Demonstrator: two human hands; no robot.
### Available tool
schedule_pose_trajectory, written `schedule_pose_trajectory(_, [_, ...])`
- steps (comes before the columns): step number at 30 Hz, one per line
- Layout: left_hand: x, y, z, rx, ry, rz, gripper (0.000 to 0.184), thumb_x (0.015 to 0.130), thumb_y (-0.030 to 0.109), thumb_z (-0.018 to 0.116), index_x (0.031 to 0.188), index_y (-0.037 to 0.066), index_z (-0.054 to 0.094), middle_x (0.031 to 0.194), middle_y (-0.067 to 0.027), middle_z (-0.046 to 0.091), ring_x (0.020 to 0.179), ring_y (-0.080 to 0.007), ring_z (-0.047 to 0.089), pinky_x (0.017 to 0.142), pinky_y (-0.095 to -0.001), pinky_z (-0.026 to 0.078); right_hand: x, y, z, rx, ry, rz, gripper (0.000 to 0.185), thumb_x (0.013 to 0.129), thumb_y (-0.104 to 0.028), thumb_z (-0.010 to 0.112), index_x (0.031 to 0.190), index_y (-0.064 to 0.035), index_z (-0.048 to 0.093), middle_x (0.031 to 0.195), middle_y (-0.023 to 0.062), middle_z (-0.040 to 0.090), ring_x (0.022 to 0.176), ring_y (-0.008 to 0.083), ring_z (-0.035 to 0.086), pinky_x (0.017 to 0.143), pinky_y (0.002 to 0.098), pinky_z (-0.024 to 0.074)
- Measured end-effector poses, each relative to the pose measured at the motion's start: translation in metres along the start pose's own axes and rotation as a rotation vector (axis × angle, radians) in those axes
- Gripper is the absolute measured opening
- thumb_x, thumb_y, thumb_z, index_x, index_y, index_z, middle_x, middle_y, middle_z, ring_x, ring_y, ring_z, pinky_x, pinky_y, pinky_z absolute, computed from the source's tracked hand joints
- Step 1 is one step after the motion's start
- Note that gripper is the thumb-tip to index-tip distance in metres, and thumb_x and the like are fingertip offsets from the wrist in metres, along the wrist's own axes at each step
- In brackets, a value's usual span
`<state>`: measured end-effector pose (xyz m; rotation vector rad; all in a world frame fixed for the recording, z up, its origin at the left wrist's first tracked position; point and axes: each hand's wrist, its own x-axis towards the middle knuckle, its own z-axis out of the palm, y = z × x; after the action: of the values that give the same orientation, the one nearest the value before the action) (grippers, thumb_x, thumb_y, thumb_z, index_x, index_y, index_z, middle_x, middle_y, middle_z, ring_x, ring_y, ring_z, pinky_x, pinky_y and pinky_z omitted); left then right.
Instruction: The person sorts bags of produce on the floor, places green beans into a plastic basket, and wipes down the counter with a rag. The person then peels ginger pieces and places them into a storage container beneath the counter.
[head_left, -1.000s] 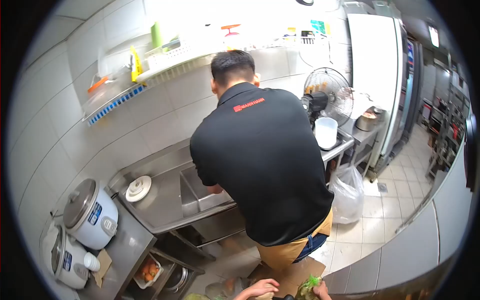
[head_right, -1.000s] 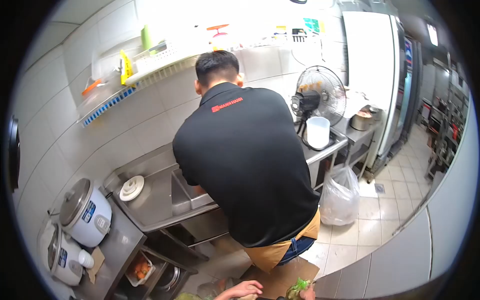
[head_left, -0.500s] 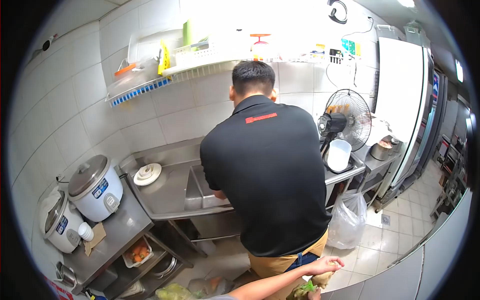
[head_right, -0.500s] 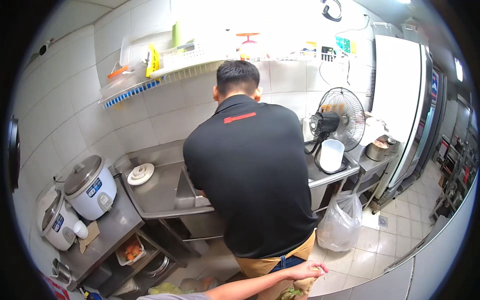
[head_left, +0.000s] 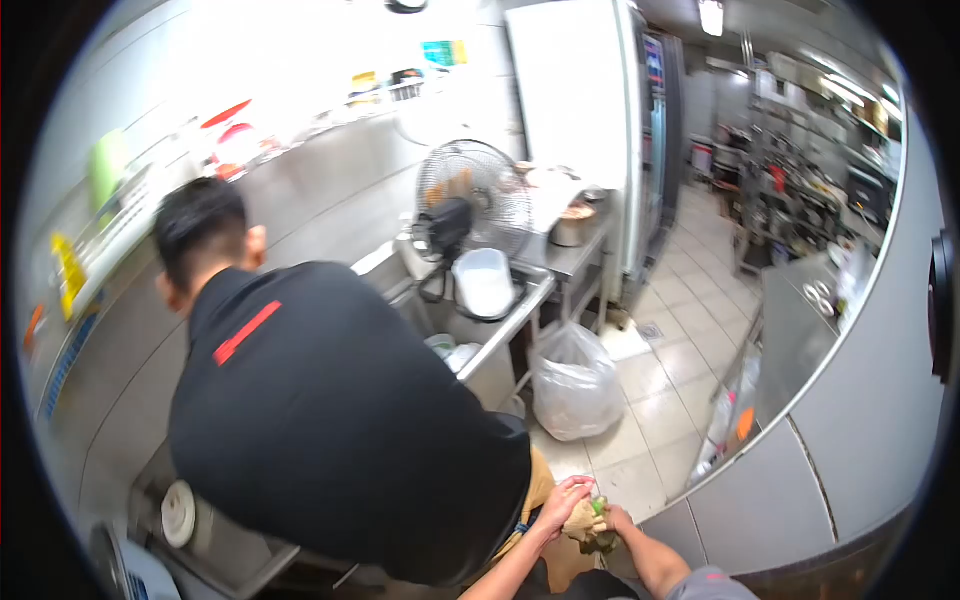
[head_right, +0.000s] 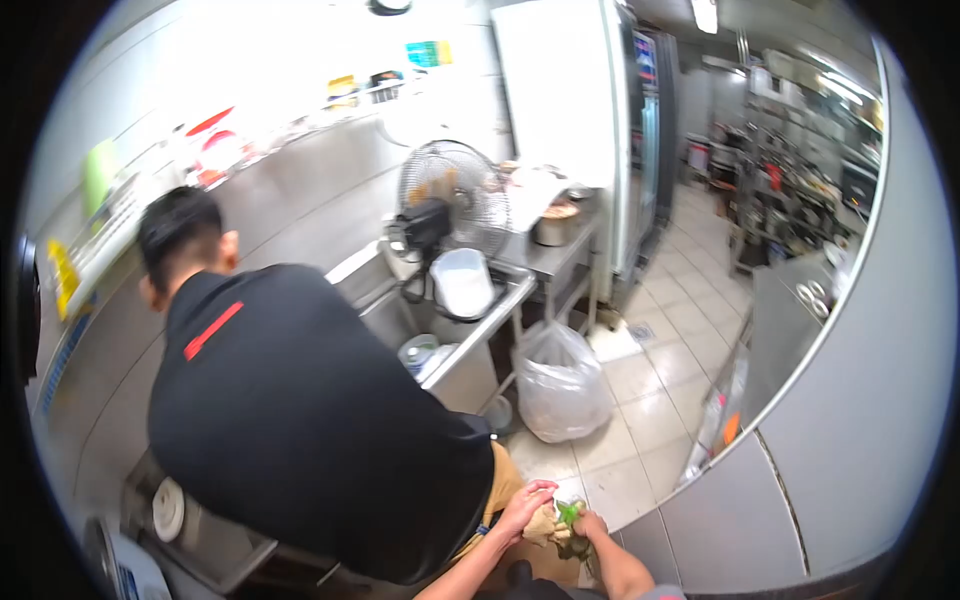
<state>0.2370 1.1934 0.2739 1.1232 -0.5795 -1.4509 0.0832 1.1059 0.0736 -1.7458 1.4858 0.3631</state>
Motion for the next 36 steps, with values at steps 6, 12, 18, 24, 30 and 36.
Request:
schedule_pose_trajectory(6, [0.038,-0.046,0.003,-0.052,0.103,-0.032,0.019,0.082,0.019,0.058,0.095,0.005,0.055,0.083,-0.0033,0.057,0.073,-0.0096,0.054,0.065,-0.0222,0.045,0.045,0.013,0.006,0.039,0.081,-0.064,0.046,0.070,-0.037,0.053,0.115,-0.0280,0.052,0.111,0.0108,0.055,0.100,0.0270,0.054,0.084,0.0377,0.0429])
schedule_pose_trajectory(12, [0.086,-0.044,0.011,-0.202,0.187,-0.036,0.012,0.081,0.015,0.058,0.087,0.007,0.053,0.075,-0.0015,0.052,0.065,-0.0089,0.050,0.058,-0.0215,0.043,0.037,0.012,-0.024,-0.019,-0.024,-0.044,0.042,0.072,-0.032,0.053,0.114,-0.0257,0.052,0.108,0.0113,0.056,0.097,0.0293,0.055,0.083,0.0380,0.0436])
schedule_pose_trajectory(18, [0.160,-0.042,0.014,-0.270,0.274,-0.061,0.009,0.081,0.012,0.056,0.084,0.005,0.052,0.068,-0.0016,0.050,0.060,-0.0095,0.048,0.054,-0.0225,0.041,0.034,0.001,-0.047,-0.056,-0.041,-0.026,0.040,0.075,-0.032,0.049,0.115,-0.0254,0.051,0.105,0.0123,0.057,0.096,0.0289,0.055,0.080,0.0389,0.0449])
schedule_pose_trajectory(24, [0.232,-0.058,-0.009,-0.438,0.321,-0.217,0.011,0.079,0.017,0.056,0.078,0.008,0.049,0.065,-0.0017,0.049,0.057,-0.0141,0.049,0.054,-0.0285,0.043,0.049,0.001,-0.042,-0.061,-0.019,-0.002,0.037,0.079,-0.032,0.047,0.115,-0.0255,0.050,0.105,0.0107,0.058,0.095,0.0283,0.056,0.077,0.0396,0.0456])
schedule_pose_trajectory(30, [0.286,-0.075,-0.018,-0.497,0.319,-0.365,0.019,0.078,0.027,0.056,0.076,0.010,0.049,0.067,-0.0026,0.051,0.063,-0.0192,0.053,0.061,-0.0358,0.047,0.066,-0.016,-0.066,0.016,0.028,0.010,0.036,0.078,-0.029,0.048,0.113,-0.0234,0.051,0.100,0.0090,0.060,0.093,0.0276,0.057,0.074,0.0409,0.0463])
schedule_pose_trajectory(36, [0.339,-0.091,-0.064,-0.470,0.308,-0.518,0.020,0.080,0.028,0.053,0.085,0.009,0.050,0.074,-0.0046,0.053,0.074,-0.0227,0.056,0.071,-0.0375,0.047,0.100,-0.020,-0.136,0.014,0.090,0.036,0.029,0.077,-0.023,0.048,0.106,-0.0213,0.056,0.100,0.0125,0.059,0.092,0.0304,0.056,0.074,0.0413,0.0459])
